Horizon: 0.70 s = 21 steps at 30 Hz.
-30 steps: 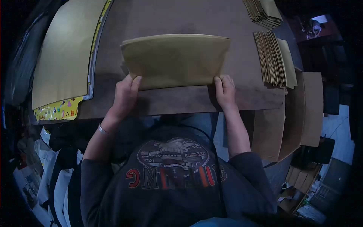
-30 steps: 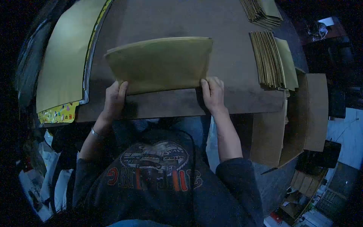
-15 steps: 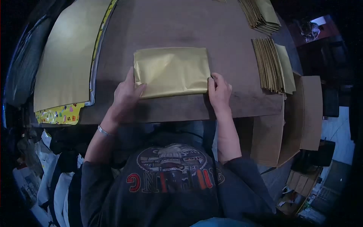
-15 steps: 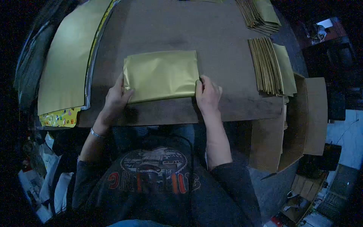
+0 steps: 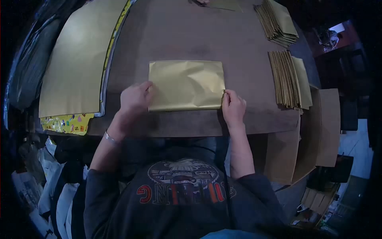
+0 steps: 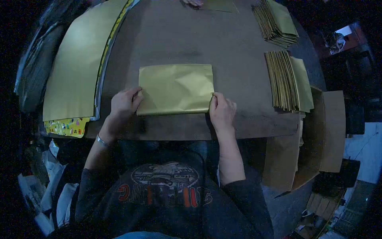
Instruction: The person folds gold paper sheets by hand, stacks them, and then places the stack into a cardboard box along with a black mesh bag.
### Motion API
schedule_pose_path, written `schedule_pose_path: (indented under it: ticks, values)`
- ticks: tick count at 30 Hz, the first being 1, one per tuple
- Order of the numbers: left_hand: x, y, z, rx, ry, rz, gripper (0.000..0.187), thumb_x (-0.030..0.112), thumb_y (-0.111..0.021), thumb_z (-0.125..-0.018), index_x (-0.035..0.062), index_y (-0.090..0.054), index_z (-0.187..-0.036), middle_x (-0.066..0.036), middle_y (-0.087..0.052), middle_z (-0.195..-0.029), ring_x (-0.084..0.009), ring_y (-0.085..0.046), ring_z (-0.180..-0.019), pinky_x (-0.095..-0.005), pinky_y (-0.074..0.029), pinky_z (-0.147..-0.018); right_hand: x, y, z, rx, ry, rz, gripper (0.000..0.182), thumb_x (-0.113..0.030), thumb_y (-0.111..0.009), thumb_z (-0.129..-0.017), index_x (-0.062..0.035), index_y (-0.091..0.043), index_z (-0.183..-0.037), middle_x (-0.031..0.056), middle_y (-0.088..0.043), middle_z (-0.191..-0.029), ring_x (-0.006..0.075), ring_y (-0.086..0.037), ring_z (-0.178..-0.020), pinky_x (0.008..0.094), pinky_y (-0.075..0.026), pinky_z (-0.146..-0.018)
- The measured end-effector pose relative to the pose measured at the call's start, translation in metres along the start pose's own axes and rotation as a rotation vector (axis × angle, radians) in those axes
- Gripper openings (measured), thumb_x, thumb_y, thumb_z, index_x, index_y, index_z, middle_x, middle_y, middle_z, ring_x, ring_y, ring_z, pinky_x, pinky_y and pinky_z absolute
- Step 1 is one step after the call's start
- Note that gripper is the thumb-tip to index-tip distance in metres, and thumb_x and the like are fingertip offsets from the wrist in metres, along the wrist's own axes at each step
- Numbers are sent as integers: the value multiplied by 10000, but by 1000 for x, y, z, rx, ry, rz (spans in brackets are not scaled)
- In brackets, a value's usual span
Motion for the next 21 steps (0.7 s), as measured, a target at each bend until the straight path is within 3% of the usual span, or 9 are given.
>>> schedule_pose_path:
  ticks: [1,3,5,9,12,14,21]
  values:
    - [3,3,-10,1,0,0,342,261,-653,-859,75,-635,-1145,-127,-651,-847,-331,-631,-778,-454,-516,-724,-1,2,1,42,28,11,175,-176,-541,-910,-86,-645,-1019,143,-662,-818,328,-614,-813,447,-409,-796]
    - [33,22,-32,176,-193,-145,305,283,-644,-854,98,-666,-1095,-116,-639,-1033,-310,-601,-958,-424,-492,-824,1,0,-1,4,-4,9,174,-174,-540,-911,-86,-645,-1018,141,-664,-819,327,-615,-814,449,-409,-796]
    - [44,8,-62,163,-224,-147,296,301,-637,-850,101,-685,-1063,-104,-595,-1155,-303,-539,-1088,-432,-452,-894,5,-4,0,-11,3,-18,169,-168,-539,-914,-86,-645,-1017,131,-671,-841,318,-620,-830,448,-408,-796]
    - [47,-19,-104,-36,-99,-91,266,291,-620,-870,115,-696,-1054,-104,-613,-1117,-311,-548,-1083,-443,-455,-902,6,-4,-1,-21,-21,25,171,-172,-540,-913,-88,-645,-1017,131,-674,-876,313,-620,-866,442,-409,-798]
    - [42,-24,-111,73,-209,3,233,308,-624,-846,126,-721,-954,-96,-637,-952,-299,-607,-961,-440,-504,-829,2,2,0,27,5,5,172,-174,-544,-907,-84,-647,-1011,133,-677,-875,316,-625,-860,439,-412,-795]
    - [39,-28,-106,18,-174,39,225,304,-628,-841,124,-725,-936,-96,-638,-964,-300,-604,-967,-440,-505,-825,3,2,-2,-28,-50,-5,168,-172,-552,-901,-80,-649,-1002,135,-680,-879,314,-631,-850,434,-417,-789]
    - [34,-23,-78,165,-167,108,157,234,-665,-813,140,-730,-920,-79,-639,-949,-297,-596,-957,-421,-494,-832,-3,7,1,18,34,-10,174,-186,-532,-920,-76,-637,-1005,133,-682,-839,325,-635,-801,442,-422,-763]
Point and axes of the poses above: each hand's wrist, its own z-axis away from the middle knuckle, its own y-axis out of the back of the hand, x = y × z, the point moved 8 cm from there along -z, towards the middle knuckle
